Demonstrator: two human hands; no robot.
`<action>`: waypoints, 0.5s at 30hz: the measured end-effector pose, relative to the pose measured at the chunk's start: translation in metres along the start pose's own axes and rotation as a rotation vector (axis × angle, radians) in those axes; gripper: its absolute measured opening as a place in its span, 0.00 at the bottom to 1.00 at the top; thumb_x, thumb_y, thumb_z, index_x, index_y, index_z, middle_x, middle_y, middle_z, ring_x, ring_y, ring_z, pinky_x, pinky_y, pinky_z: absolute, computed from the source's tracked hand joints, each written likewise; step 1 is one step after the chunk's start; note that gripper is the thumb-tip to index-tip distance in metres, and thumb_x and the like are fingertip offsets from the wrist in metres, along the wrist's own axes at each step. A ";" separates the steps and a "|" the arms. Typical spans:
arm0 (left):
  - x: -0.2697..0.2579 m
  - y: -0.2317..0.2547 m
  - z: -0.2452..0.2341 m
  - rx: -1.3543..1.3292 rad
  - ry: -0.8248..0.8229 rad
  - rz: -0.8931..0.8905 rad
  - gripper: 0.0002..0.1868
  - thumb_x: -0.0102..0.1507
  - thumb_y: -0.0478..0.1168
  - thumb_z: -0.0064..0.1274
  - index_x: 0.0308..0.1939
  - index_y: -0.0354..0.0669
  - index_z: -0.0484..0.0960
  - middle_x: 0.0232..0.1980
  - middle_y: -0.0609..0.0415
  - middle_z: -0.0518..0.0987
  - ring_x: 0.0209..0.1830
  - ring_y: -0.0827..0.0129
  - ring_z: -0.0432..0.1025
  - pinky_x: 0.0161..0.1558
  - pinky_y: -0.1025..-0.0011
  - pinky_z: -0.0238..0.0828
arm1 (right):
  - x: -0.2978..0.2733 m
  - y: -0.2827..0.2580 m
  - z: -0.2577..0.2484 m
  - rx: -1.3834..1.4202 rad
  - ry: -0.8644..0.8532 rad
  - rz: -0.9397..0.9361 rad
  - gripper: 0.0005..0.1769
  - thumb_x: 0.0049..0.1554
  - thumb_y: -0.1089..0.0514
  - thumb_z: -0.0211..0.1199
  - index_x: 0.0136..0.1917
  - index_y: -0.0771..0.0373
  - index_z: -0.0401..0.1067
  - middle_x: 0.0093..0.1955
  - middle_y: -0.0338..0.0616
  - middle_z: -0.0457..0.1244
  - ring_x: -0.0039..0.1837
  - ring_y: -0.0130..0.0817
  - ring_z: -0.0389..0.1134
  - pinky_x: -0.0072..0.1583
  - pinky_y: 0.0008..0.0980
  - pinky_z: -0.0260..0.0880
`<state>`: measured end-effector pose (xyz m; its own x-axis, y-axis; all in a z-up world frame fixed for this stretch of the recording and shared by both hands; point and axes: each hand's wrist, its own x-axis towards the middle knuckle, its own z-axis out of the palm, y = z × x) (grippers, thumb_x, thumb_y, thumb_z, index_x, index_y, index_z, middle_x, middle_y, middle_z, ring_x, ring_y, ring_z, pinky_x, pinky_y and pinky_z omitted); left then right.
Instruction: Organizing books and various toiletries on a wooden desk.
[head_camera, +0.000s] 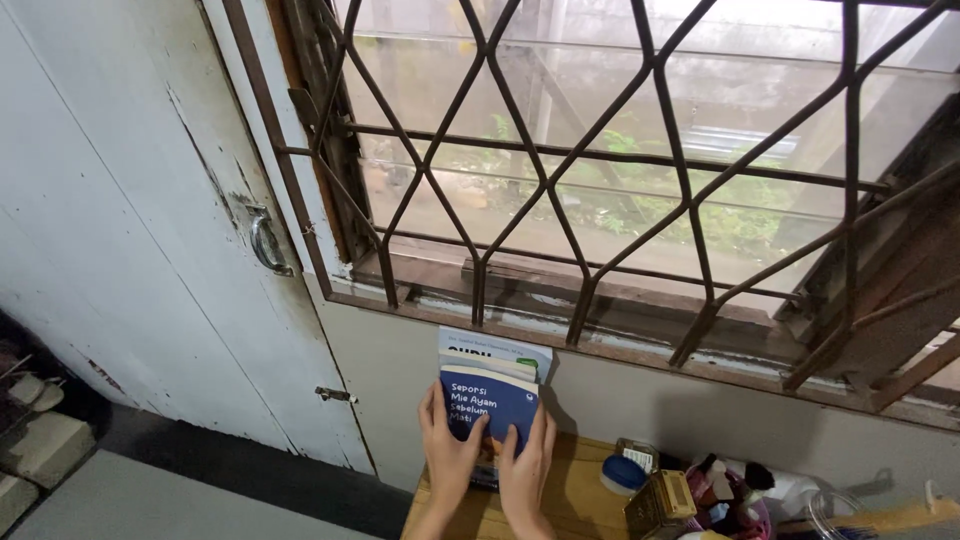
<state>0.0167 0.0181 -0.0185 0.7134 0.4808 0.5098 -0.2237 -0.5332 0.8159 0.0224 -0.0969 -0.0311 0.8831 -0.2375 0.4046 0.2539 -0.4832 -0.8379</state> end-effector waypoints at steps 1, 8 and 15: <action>0.001 0.000 0.000 0.001 0.000 -0.003 0.52 0.51 0.39 0.71 0.75 0.33 0.58 0.69 0.37 0.63 0.68 0.42 0.64 0.62 0.55 0.67 | 0.000 -0.001 0.000 -0.001 -0.002 0.001 0.32 0.61 0.62 0.54 0.77 0.69 0.52 0.66 0.57 0.55 0.63 0.51 0.65 0.56 0.44 0.71; 0.012 -0.006 -0.003 -0.038 -0.021 0.069 0.51 0.53 0.36 0.70 0.75 0.33 0.57 0.69 0.37 0.62 0.67 0.43 0.64 0.63 0.55 0.67 | 0.004 -0.002 0.003 -0.013 0.033 -0.033 0.28 0.60 0.66 0.56 0.73 0.71 0.59 0.67 0.58 0.57 0.67 0.54 0.64 0.63 0.46 0.66; 0.019 -0.004 -0.006 -0.044 -0.045 0.064 0.49 0.53 0.36 0.69 0.74 0.33 0.58 0.67 0.37 0.62 0.67 0.43 0.64 0.62 0.55 0.66 | 0.011 0.004 0.005 -0.045 0.036 -0.009 0.25 0.61 0.65 0.56 0.71 0.72 0.62 0.66 0.57 0.59 0.65 0.53 0.65 0.61 0.45 0.69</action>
<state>0.0277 0.0335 -0.0102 0.7258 0.4140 0.5494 -0.2982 -0.5304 0.7936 0.0350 -0.0974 -0.0312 0.8657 -0.2630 0.4259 0.2432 -0.5227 -0.8171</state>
